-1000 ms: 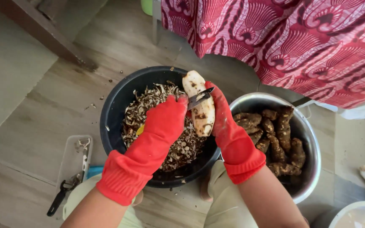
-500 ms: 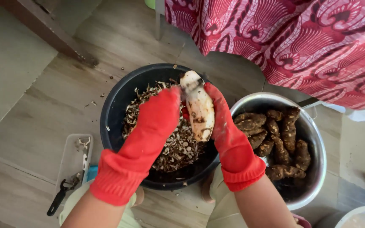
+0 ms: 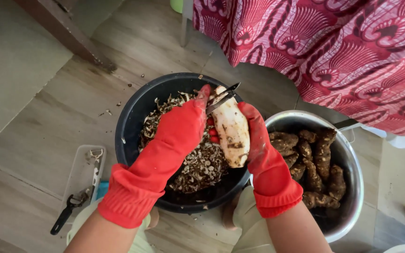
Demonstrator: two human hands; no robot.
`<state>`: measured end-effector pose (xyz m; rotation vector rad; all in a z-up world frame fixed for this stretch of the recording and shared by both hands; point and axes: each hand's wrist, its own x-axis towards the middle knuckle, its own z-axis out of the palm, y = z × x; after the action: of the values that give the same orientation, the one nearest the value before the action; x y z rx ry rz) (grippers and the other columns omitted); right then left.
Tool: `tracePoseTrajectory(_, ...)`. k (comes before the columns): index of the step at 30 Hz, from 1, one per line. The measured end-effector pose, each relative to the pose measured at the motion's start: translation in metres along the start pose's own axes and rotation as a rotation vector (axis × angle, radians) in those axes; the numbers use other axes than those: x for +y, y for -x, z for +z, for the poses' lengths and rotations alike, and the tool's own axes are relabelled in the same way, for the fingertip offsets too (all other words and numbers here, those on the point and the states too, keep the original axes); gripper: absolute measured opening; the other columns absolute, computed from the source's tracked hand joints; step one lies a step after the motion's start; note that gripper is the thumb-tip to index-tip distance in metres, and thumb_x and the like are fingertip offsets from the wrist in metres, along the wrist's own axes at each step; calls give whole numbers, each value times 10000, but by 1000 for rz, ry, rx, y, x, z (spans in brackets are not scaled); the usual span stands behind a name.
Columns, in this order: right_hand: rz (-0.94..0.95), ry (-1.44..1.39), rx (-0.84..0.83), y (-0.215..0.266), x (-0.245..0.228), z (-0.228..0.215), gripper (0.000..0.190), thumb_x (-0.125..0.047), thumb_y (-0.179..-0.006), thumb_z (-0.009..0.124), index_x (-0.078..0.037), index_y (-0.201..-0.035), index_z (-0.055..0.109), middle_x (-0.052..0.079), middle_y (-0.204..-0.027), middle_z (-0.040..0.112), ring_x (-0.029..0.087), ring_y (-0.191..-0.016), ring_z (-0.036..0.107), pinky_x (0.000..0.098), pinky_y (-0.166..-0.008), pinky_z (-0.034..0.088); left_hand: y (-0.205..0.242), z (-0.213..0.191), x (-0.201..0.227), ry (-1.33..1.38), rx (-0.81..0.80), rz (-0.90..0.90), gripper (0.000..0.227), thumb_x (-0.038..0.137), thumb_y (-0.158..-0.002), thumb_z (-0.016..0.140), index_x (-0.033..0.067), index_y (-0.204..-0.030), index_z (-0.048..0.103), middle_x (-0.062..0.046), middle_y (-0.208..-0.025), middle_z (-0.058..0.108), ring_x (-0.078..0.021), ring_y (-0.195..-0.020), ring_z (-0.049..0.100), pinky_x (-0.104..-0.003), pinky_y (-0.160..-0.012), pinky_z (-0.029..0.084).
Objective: Peeling root vegetables with a hand peeler and placing them in a bowl.
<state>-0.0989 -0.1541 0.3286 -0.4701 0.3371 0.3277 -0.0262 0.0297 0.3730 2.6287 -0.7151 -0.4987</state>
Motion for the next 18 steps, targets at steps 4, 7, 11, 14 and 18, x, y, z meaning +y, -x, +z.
tracePoseTrajectory(4, 64, -45, -8, -24, -13, -53, 689, -463, -823, 645, 153, -1132, 642, 443, -1111, 645, 601, -1009, 651, 690, -954, 476, -8, 10, -7, -23, -42, 8, 651, 345, -1032, 298, 265, -1667, 176, -160, -1153, 738, -434, -975, 735, -583, -883, 585)
tracePoseTrajectory(7, 74, -48, -3, -25, -14, -45, 734, -458, -782, 689, 198, -1102, 620, 490, -1048, 620, 649, -975, 635, 697, -908, 502, -16, 27, -14, -95, -14, 57, 691, 328, -1030, 382, 301, -1667, 115, -139, -1233, 711, -396, -1025, 731, -568, -924, 580)
tracePoseTrajectory(11, 22, -16, 106, -30, -8, -43, 715, -403, -747, 702, 240, -1040, 593, 543, -928, 587, 698, -889, 609, 747, -863, 490, 3, -7, 15, 162, 16, -7, 596, 262, -1041, 328, 214, -1629, 243, -200, -1200, 714, -442, -1036, 712, -585, -956, 558)
tracePoseTrajectory(14, 6, 5, 147, -29, -5, -31, 716, -404, -750, 667, 216, -1102, 598, 510, -965, 610, 690, -911, 611, 745, -909, 469, 8, 4, 9, 447, 204, 37, 323, 198, -1048, 358, 82, -1341, 427, -216, -1007, 708, -439, -854, 681, -559, -786, 522)
tracePoseTrajectory(18, 60, -20, 81, -31, -2, -52, 707, -467, -766, 682, 149, -1112, 652, 432, -1017, 664, 626, -961, 652, 683, -933, 502, -45, 56, -30, 233, 167, 8, 476, 386, -1029, 361, 244, -1483, 358, -167, -1062, 686, -446, -997, 702, -585, -876, 591)
